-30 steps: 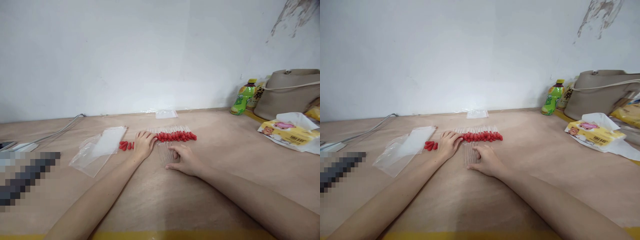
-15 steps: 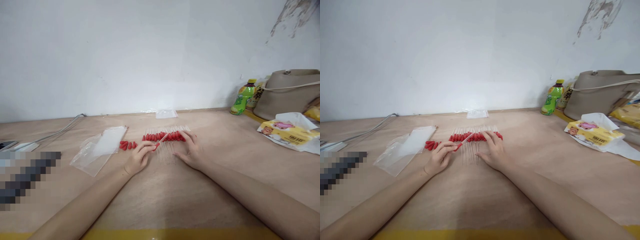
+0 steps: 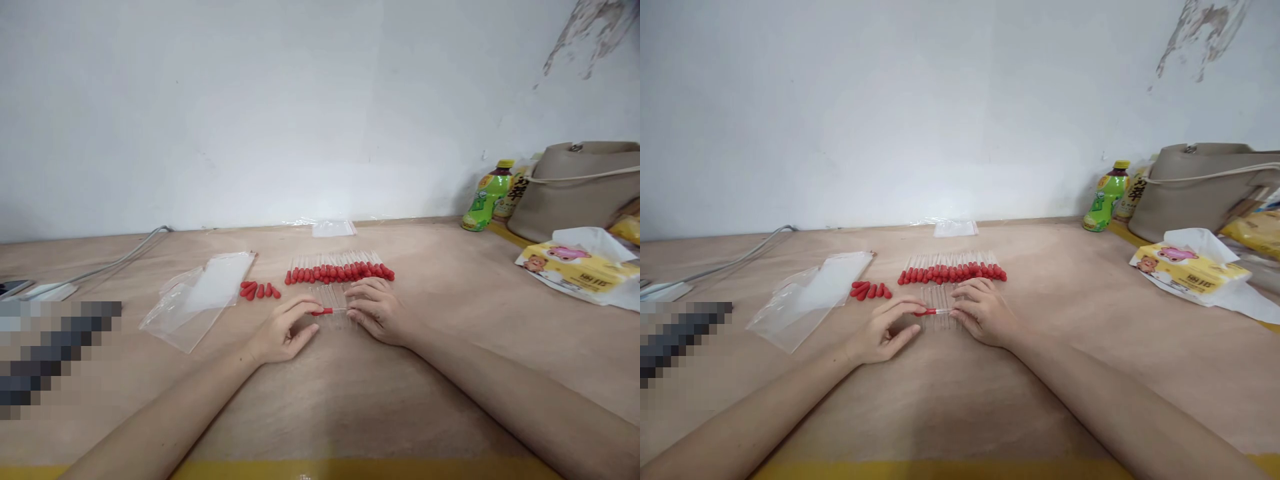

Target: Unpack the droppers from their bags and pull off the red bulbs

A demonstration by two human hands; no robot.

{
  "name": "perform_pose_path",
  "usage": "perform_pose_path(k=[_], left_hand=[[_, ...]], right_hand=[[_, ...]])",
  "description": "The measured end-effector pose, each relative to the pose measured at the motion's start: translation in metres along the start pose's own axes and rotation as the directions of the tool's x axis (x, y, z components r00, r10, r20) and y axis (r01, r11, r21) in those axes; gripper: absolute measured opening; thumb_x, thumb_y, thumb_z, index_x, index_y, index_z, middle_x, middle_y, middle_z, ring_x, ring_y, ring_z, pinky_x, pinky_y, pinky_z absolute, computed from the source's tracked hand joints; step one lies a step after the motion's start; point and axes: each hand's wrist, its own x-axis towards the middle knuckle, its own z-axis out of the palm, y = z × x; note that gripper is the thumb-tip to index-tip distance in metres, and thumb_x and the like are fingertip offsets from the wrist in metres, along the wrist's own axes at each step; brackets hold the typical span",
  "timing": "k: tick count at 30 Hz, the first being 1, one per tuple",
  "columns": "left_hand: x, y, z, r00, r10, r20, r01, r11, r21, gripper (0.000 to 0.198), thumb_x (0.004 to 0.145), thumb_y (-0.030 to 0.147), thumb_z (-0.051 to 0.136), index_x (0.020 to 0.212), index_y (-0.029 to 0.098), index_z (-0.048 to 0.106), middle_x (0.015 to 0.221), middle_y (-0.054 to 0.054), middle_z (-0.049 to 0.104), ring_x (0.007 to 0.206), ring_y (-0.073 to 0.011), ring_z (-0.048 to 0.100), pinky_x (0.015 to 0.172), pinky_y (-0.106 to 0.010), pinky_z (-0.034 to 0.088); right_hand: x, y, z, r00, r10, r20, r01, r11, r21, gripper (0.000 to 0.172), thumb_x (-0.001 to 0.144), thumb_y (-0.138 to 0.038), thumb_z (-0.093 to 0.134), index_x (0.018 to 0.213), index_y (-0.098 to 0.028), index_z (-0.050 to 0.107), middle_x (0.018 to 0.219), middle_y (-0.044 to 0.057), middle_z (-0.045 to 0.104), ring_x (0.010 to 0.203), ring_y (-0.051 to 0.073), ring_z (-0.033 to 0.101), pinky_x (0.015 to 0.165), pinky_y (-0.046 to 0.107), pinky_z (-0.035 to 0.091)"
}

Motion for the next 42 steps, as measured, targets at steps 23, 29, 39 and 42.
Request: perform_pose_path(k=[23, 29, 39, 42], left_hand=[[0.013, 0.001, 0.020, 0.985, 0.156, -0.076, -0.133, 0.960, 0.247, 0.013, 0.083, 0.022, 0.054, 0.093, 0.018, 0.060, 0.084, -0.004, 0.067, 0.079, -0.0162, 0.059, 0.073, -0.032, 0.045], [0.012, 0.008, 0.014, 0.982, 0.184, -0.044, -0.164, 0.944, 0.287, 0.009, 0.082, 0.018, 0.053, 0.087, 0.017, 0.061, 0.089, -0.004, 0.066, 0.088, -0.0172, 0.058, 0.087, -0.039, 0.040], [0.009, 0.008, 0.009, 0.993, 0.112, 0.031, -0.116, 0.963, 0.242, 0.014, 0.086, 0.020, 0.046, 0.086, 0.019, 0.061, 0.089, -0.004, 0.066, 0.090, -0.0168, 0.058, 0.092, -0.038, 0.037], [0.004, 0.000, 0.003, 0.995, 0.096, -0.029, -0.085, 0.964, 0.250, 0.012, 0.085, 0.020, 0.048, 0.087, 0.018, 0.060, 0.087, -0.004, 0.066, 0.090, -0.0173, 0.057, 0.086, -0.037, 0.040]], right_hand=[[0.000, -0.004, 0.020, 0.996, -0.087, -0.031, 0.091, 0.974, 0.209, 0.016, 0.086, -0.022, 0.048, 0.094, -0.016, 0.062, 0.095, 0.008, 0.067, 0.099, 0.016, 0.058, 0.096, 0.036, 0.042], [-0.002, -0.007, 0.018, 0.992, -0.125, -0.004, 0.122, 0.965, 0.231, 0.015, 0.086, -0.019, 0.046, 0.088, -0.017, 0.061, 0.089, 0.006, 0.068, 0.099, 0.015, 0.059, 0.098, 0.037, 0.042], [-0.007, -0.008, 0.014, 0.988, -0.148, -0.042, 0.154, 0.966, 0.207, 0.014, 0.085, -0.016, 0.048, 0.093, -0.016, 0.060, 0.088, 0.006, 0.068, 0.103, 0.016, 0.058, 0.101, 0.039, 0.039], [-0.010, -0.002, 0.009, 0.991, -0.105, -0.082, 0.120, 0.971, 0.209, 0.016, 0.085, -0.016, 0.048, 0.096, -0.018, 0.060, 0.092, 0.005, 0.067, 0.102, 0.016, 0.057, 0.098, 0.040, 0.041]])
